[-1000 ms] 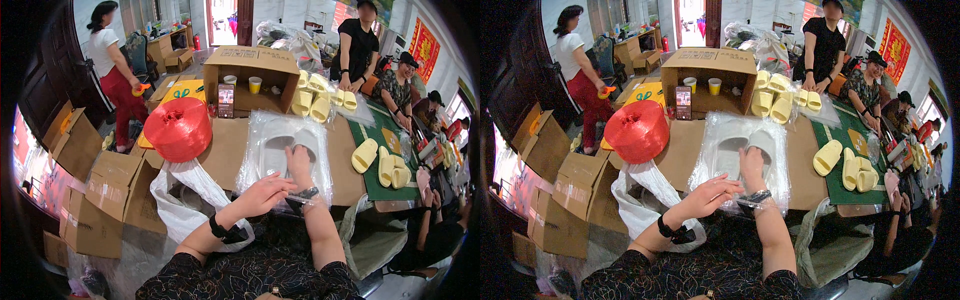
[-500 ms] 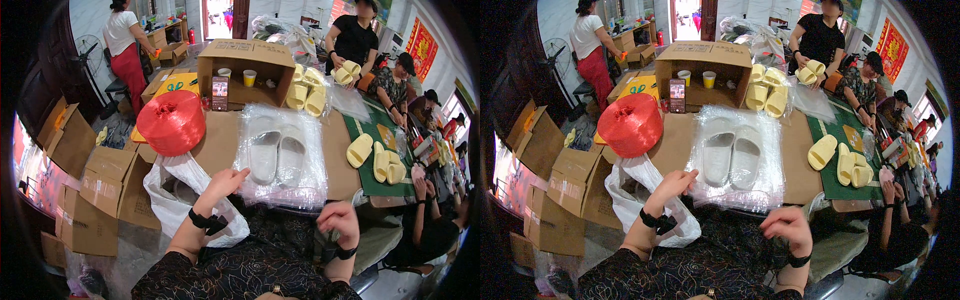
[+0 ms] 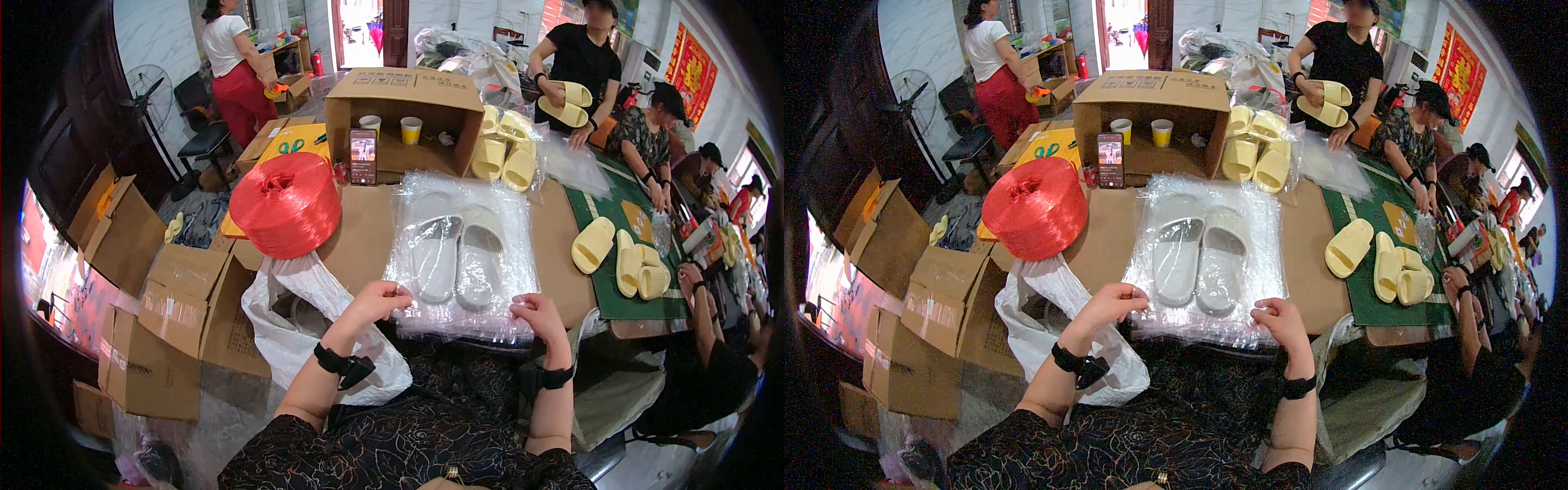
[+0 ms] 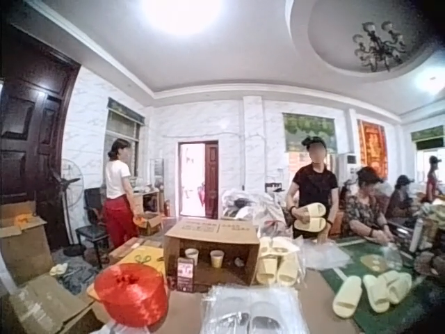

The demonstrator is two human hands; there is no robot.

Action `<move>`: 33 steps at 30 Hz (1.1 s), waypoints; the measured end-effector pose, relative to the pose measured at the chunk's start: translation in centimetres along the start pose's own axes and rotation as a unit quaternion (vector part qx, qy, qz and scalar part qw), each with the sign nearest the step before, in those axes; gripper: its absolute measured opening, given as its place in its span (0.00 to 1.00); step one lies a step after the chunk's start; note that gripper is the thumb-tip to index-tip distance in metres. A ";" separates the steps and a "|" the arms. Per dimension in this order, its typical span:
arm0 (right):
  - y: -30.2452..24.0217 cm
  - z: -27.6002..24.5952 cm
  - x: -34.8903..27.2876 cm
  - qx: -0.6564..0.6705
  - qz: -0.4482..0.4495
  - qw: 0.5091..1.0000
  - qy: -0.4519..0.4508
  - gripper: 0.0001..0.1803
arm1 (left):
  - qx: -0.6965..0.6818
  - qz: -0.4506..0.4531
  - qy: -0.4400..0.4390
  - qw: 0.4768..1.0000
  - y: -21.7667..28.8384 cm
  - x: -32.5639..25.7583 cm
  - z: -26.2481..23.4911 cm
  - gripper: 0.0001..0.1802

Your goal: The recorder is placing pairs of foam slippers into individual plastic bags at a manufacturing workstation.

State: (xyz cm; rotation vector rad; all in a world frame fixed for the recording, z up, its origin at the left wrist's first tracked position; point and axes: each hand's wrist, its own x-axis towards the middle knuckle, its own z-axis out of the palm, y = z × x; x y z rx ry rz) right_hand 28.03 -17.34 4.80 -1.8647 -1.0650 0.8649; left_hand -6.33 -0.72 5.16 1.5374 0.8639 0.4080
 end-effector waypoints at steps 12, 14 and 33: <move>-2.4 -2.9 0.7 0.136 0.031 0.989 -0.047 0.11 | -0.153 -0.024 0.004 0.988 1.1 -0.1 -2.3 0.11; -3.0 -3.1 0.5 0.173 0.002 0.985 -0.004 0.11 | -0.172 -0.006 0.028 0.985 1.4 0.5 -1.9 0.11; 3.3 0.6 1.2 -0.189 -0.240 0.916 0.261 0.13 | -0.140 0.123 0.063 0.981 -3.0 3.1 1.7 0.10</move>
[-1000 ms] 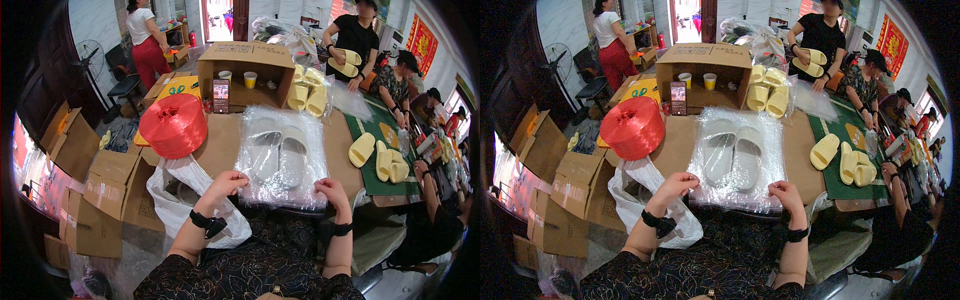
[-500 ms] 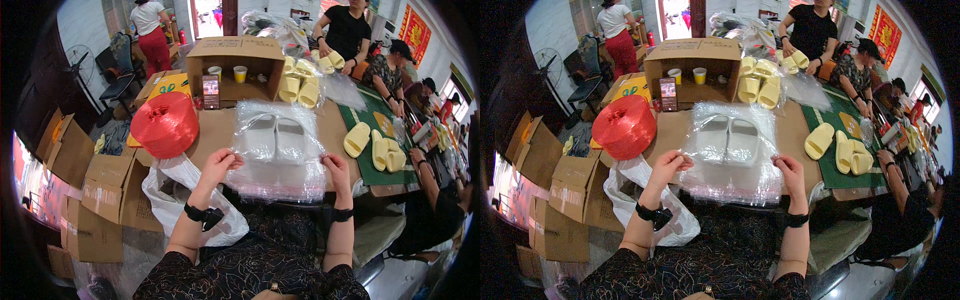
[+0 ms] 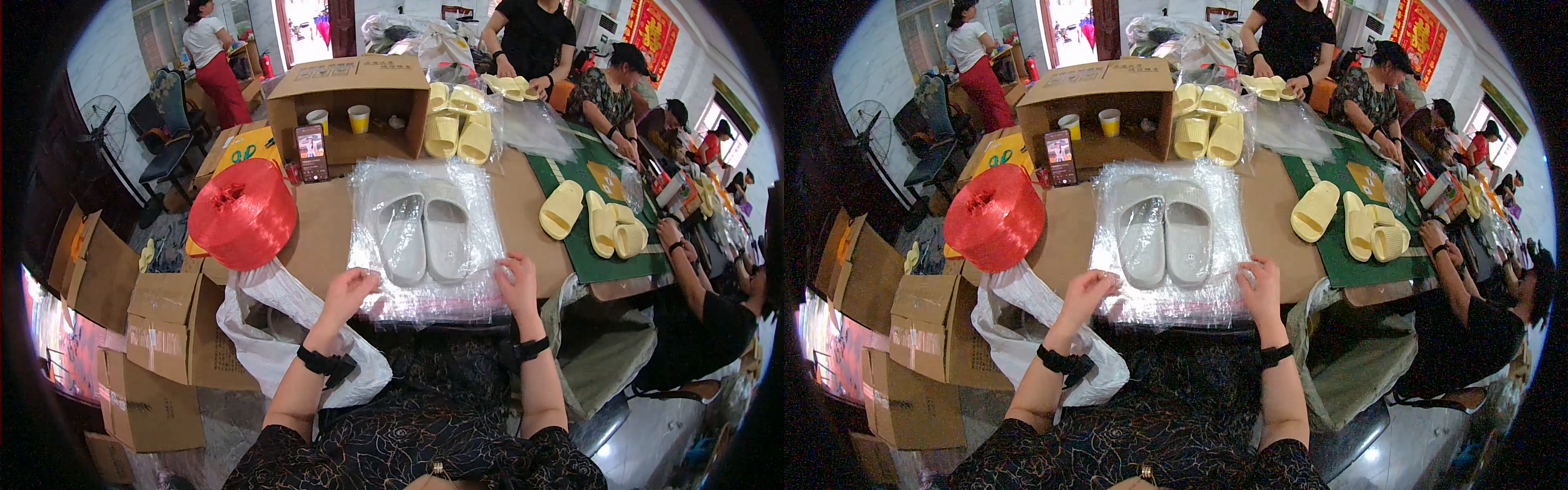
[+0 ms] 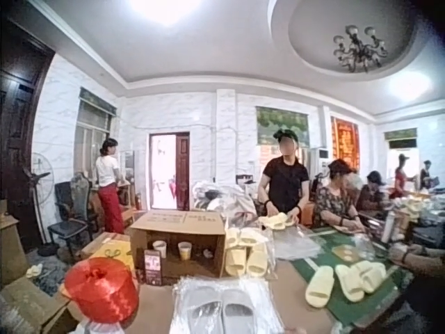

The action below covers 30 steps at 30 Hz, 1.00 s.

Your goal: The recorder is placing pairs of foam slippers into individual plastic bags at a manufacturing workstation.

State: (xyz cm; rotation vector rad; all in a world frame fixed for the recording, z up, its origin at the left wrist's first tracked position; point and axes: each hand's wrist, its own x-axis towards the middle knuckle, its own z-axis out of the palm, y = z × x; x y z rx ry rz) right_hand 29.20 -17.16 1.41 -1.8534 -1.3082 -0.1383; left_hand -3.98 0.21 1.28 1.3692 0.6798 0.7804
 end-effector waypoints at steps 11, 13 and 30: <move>-8.8 -0.1 2.2 -0.008 0.147 0.984 -0.100 0.31 | -0.085 -0.081 0.119 0.986 1.5 1.5 3.1 0.10; -8.5 1.1 2.1 -0.029 0.147 0.984 -0.101 0.34 | -0.204 -0.075 0.108 0.970 0.8 2.0 3.5 0.11; -7.9 0.2 0.6 0.380 0.307 0.868 -0.087 0.40 | -0.317 -0.032 0.084 0.944 6.1 -0.5 8.5 0.24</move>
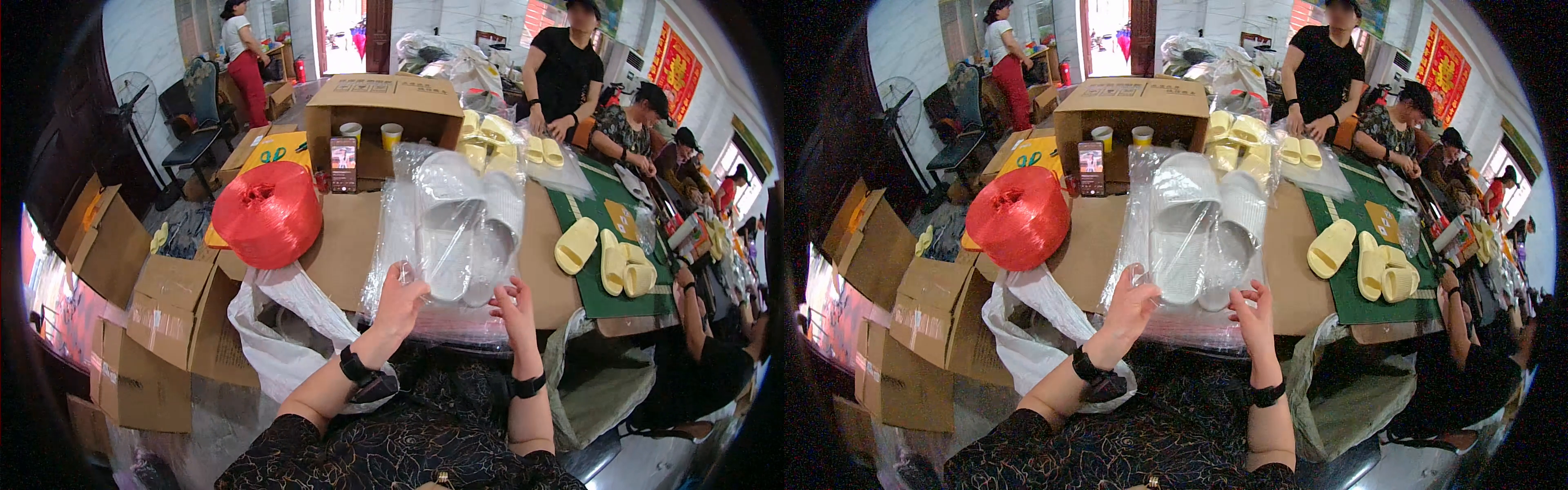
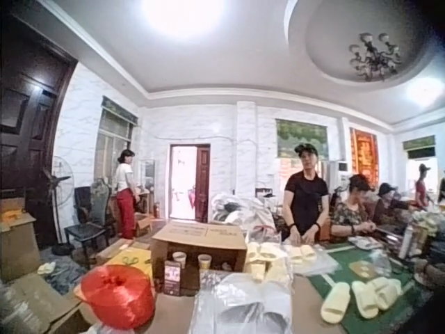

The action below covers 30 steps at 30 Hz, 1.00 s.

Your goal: The recorder is placing pairs of foam slippers into individual plastic bags at a manufacturing workstation.

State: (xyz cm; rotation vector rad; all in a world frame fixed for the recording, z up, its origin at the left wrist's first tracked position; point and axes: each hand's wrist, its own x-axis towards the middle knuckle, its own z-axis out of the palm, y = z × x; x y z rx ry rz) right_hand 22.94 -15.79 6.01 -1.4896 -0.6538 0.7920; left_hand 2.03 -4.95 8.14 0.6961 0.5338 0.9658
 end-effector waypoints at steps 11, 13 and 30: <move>-0.1 -1.2 -0.6 0.198 -0.031 0.976 -0.080 0.21 | -0.024 -0.054 -0.171 0.984 0.4 -1.2 1.2 0.32; -0.9 -0.7 -1.4 0.248 -0.049 0.962 -0.107 0.21 | -0.033 -0.073 -0.188 0.979 0.9 -1.5 1.4 0.31; -0.7 5.5 -4.2 0.098 -0.165 0.981 0.007 0.17 | -0.013 -0.105 -0.138 0.985 -0.6 -3.3 0.1 0.32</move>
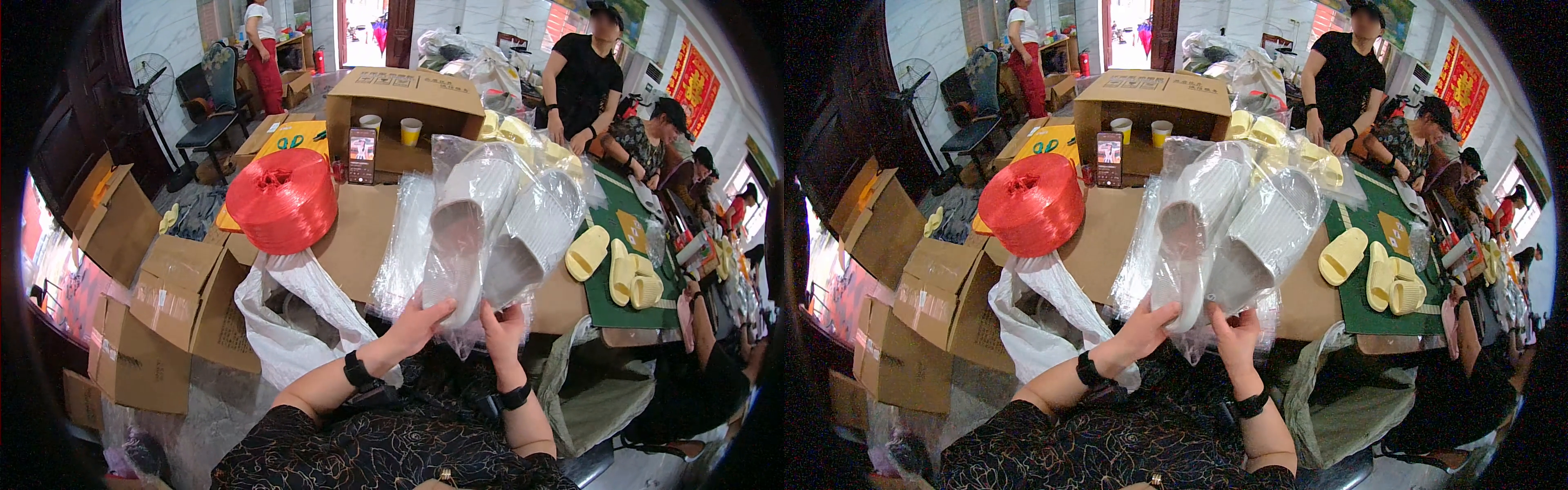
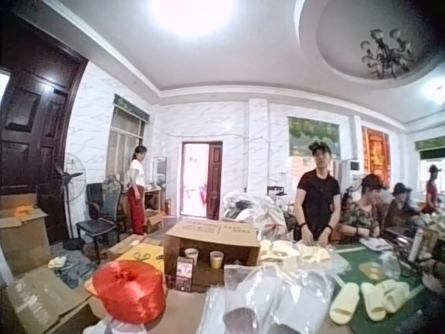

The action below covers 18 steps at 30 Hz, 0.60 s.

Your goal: The recorder is placing pairs of foam slippers into individual plastic bags at a manufacturing workstation.

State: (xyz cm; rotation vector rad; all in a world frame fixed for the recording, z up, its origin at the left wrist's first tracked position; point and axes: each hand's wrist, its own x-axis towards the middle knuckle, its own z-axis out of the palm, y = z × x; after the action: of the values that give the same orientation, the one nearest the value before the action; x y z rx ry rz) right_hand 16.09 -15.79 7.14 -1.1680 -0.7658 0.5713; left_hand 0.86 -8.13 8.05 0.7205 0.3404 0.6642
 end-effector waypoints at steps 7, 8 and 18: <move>-2.4 1.9 -1.1 -0.273 -0.158 0.915 -0.252 0.22 | 0.086 0.143 0.093 0.982 2.8 -3.9 -2.7 0.29; -2.7 2.1 -0.9 -0.271 -0.158 0.916 -0.250 0.22 | 0.088 0.142 0.093 0.982 3.4 -4.8 -4.1 0.29; 2.5 -4.3 5.4 -0.495 -0.226 0.833 -0.102 0.27 | 0.398 0.001 0.259 0.880 24.0 -27.6 -11.0 0.35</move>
State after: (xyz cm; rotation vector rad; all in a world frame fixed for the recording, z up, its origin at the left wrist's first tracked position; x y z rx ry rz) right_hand 22.83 -13.56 5.17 -1.7904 -1.5715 -0.1700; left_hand -35.76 -7.57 18.85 1.3209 1.1525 0.7119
